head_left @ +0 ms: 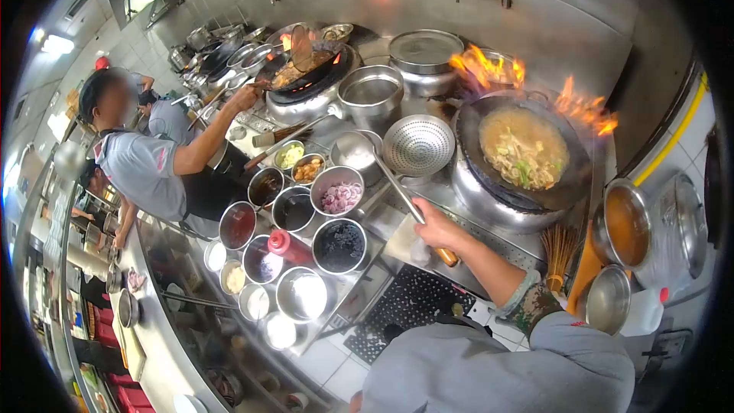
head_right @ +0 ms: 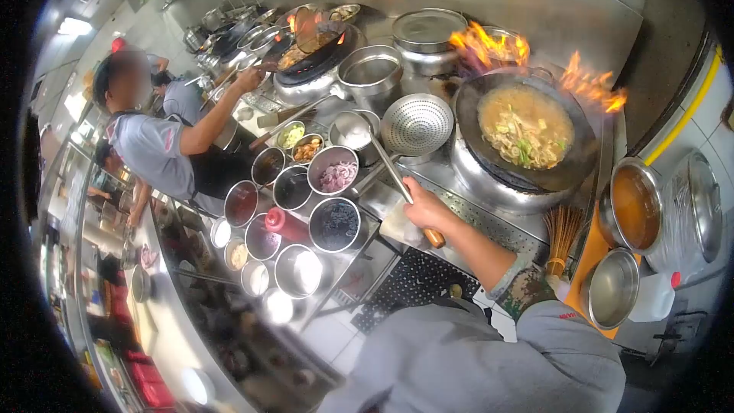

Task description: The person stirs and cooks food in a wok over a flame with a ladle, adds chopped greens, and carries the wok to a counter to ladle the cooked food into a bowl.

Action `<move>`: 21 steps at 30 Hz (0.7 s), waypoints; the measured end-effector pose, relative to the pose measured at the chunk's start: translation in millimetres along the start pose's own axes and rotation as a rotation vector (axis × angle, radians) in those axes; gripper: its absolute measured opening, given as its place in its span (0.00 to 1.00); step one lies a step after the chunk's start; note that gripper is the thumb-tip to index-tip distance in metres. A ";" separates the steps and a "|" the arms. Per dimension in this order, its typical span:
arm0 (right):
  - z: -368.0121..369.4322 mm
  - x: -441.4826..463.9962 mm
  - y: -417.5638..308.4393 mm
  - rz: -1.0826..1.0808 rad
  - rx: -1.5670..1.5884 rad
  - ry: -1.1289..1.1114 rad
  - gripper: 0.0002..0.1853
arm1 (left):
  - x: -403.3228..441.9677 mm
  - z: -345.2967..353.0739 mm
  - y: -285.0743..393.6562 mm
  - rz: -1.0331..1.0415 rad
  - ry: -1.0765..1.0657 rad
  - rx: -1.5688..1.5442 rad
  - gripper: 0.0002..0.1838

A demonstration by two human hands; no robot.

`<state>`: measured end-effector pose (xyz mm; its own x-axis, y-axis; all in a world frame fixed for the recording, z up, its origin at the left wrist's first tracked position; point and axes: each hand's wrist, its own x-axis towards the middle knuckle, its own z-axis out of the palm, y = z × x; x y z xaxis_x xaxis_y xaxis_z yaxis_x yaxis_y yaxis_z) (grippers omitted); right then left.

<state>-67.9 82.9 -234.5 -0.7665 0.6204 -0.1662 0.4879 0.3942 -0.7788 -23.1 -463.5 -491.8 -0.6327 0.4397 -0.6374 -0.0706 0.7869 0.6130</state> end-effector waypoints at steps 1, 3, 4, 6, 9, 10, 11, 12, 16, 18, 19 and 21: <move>-10.1 -6.6 -8.6 0.060 0.110 -0.053 0.32 | 1.4 0.4 -2.7 0.000 0.000 0.002 0.27; -10.3 -6.9 -11.7 0.123 0.214 -0.108 0.32 | 5.5 1.2 -5.1 0.006 -0.003 0.008 0.27; -0.9 -3.2 -5.2 0.083 0.137 -0.045 0.33 | 7.8 2.4 -6.4 0.008 -0.004 0.011 0.27; 0.9 -3.4 -2.2 0.043 0.060 0.018 0.33 | 11.7 3.4 -8.5 0.015 -0.005 0.019 0.28; -8.1 -4.2 -11.3 0.089 0.201 -0.069 0.33 | 19.8 -0.6 -8.4 0.031 -0.003 0.031 0.28; -8.7 -6.4 -12.5 0.112 0.236 -0.057 0.32 | 23.9 0.2 -8.0 0.034 -0.004 0.032 0.28; -8.0 -9.5 -12.1 0.136 0.275 -0.044 0.32 | 23.9 1.2 -8.6 0.041 -0.006 0.034 0.28; 1.1 -4.9 -5.7 0.047 0.208 0.015 0.32 | 26.6 1.4 -8.3 0.043 -0.009 0.043 0.28; -21.2 -10.7 -23.1 0.220 0.356 -0.141 0.31 | 36.5 -1.2 -9.1 0.065 -0.011 0.070 0.29; -4.6 -4.3 -6.0 0.108 0.286 -0.046 0.31 | 40.6 1.1 -9.1 0.076 -0.013 0.079 0.29; 4.0 0.0 4.1 0.004 0.218 0.045 0.31 | 41.4 2.5 -10.5 0.080 -0.016 0.086 0.29; -0.4 1.4 -2.9 -0.022 0.117 0.062 0.31 | 43.1 3.6 -14.3 0.089 -0.019 0.100 0.29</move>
<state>-70.2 82.9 -232.2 -0.7473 0.6547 -0.1137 0.4167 0.3284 -0.8477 -46.6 -454.3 -529.7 -0.6181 0.5176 -0.5916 0.0636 0.7831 0.6186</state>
